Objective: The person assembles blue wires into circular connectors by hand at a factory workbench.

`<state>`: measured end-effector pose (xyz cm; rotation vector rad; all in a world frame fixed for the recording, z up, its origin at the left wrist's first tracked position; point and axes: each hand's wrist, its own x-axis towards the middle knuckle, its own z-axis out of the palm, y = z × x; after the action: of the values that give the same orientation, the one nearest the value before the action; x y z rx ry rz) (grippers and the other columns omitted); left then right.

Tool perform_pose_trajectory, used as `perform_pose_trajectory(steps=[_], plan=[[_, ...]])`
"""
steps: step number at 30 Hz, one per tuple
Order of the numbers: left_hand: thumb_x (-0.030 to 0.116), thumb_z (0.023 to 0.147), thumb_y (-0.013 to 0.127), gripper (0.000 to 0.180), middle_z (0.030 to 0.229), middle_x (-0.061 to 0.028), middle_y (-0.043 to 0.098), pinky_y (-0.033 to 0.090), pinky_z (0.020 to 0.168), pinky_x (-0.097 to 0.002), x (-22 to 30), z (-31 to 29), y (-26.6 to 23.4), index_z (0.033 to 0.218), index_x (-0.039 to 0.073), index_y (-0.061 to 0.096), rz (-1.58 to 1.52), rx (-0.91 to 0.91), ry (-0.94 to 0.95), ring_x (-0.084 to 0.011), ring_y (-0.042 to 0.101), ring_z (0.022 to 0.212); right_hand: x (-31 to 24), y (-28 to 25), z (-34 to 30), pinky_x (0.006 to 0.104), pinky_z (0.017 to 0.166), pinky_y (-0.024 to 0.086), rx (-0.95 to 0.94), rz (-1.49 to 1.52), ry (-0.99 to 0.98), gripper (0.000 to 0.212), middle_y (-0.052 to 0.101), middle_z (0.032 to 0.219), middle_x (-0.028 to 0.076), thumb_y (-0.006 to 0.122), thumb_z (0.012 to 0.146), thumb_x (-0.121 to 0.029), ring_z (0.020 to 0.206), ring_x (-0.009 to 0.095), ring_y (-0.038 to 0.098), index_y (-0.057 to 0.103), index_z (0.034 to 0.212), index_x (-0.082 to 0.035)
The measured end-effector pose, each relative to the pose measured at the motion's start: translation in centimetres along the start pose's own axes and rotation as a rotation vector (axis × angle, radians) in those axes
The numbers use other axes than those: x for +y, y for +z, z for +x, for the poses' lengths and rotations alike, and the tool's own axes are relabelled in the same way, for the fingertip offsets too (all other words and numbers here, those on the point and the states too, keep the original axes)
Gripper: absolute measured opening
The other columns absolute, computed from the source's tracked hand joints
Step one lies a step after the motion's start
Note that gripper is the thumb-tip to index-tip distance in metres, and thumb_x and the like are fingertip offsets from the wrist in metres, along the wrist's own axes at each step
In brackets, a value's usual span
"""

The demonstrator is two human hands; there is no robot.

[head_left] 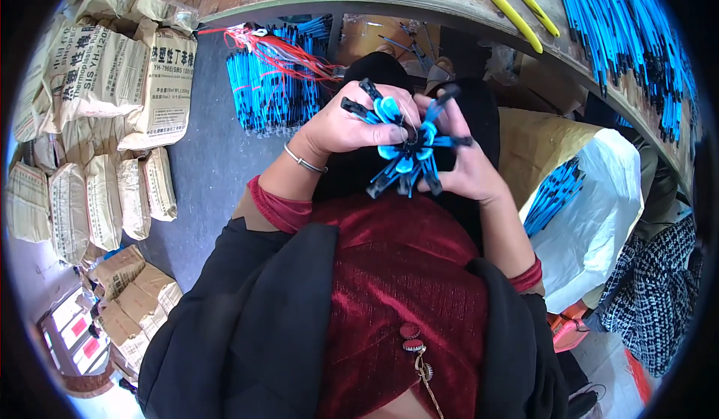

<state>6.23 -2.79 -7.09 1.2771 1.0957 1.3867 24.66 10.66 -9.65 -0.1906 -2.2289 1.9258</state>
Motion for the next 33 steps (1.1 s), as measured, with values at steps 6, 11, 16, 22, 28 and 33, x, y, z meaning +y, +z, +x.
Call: perform_pose_trajectory(steps=[6, 11, 16, 22, 28, 33], plan=[[0.018, 0.071, 0.07, 0.025, 0.085, -0.013, 0.061, 0.046, 0.074, -0.0329, -0.4, 0.5, -0.1, 0.085, -0.002, 0.061, -0.151, 0.089, 0.057, -0.0226, 0.057, 0.081, -0.6, 0.2, 0.3, 0.0311, 0.086, 0.044, 0.097, 0.025, 0.198, 0.063, 0.059, 0.105, 0.01, 0.081, 0.06, -0.018, 0.095, 0.02, 0.058, 0.05, 0.112, -0.003], [0.012, 0.07, 0.069, 0.02, 0.082, -0.0125, 0.061, 0.047, 0.072, -0.0314, -0.7, 0.8, 0.8, 0.081, -0.003, 0.062, -0.248, 0.241, 0.028, -0.0215, 0.058, 0.078, -0.4, 0.5, 1.4, 0.0284, 0.076, 0.045, 0.088, 0.032, 0.075, 0.043, 0.061, 0.088, 0.005, 0.081, 0.061, -0.018, 0.079, 0.014, 0.057, 0.055, 0.092, -0.004], [0.013, 0.071, 0.067, 0.02, 0.083, -0.0125, 0.061, 0.047, 0.072, -0.031, -1.2, 0.5, -0.1, 0.082, -0.003, 0.061, -0.257, 0.163, 0.08, -0.0211, 0.058, 0.078, -1.8, 0.3, 2.0, 0.0283, 0.081, 0.043, 0.01, 0.06, 0.272, 0.046, 0.057, 0.095, 0.006, 0.076, 0.064, -0.01, 0.088, 0.014, 0.054, 0.052, 0.102, -0.003], [0.002, 0.073, 0.061, 0.011, 0.082, -0.0098, 0.062, 0.048, 0.071, -0.0299, -1.9, -0.1, -0.9, 0.083, 0.0, 0.06, -0.344, 0.489, 0.03, -0.0193, 0.059, 0.077, -0.7, 1.3, 2.7, 0.0312, 0.084, 0.044, 0.175, 0.221, 0.176, 0.042, 0.058, 0.097, 0.008, 0.07, 0.072, -0.008, 0.092, 0.016, 0.055, 0.052, 0.11, -0.001], [-0.002, 0.08, 0.056, 0.008, 0.08, -0.0042, 0.061, 0.048, 0.068, -0.027, -1.5, -0.2, -1.3, 0.085, 0.003, 0.058, -0.653, 0.839, 0.07, -0.0155, 0.06, 0.075, 2.0, 0.5, 0.3, 0.0333, 0.077, 0.047, 0.194, -0.2, 0.133, 0.034, 0.061, 0.093, 0.015, 0.065, 0.077, -0.015, 0.085, 0.025, 0.06, 0.056, 0.105, 0.002], [0.0, 0.081, 0.059, 0.008, 0.079, -0.0012, 0.061, 0.048, 0.066, -0.0253, -1.0, -0.4, -0.6, 0.087, 0.005, 0.06, -0.499, 0.893, 0.023, -0.0124, 0.06, 0.072, 2.1, 1.4, 0.3, 0.0353, 0.066, 0.047, -0.085, -0.371, 0.294, 0.022, 0.059, 0.081, 0.018, 0.064, 0.078, -0.014, 0.075, 0.031, 0.06, 0.059, 0.094, 0.001]])
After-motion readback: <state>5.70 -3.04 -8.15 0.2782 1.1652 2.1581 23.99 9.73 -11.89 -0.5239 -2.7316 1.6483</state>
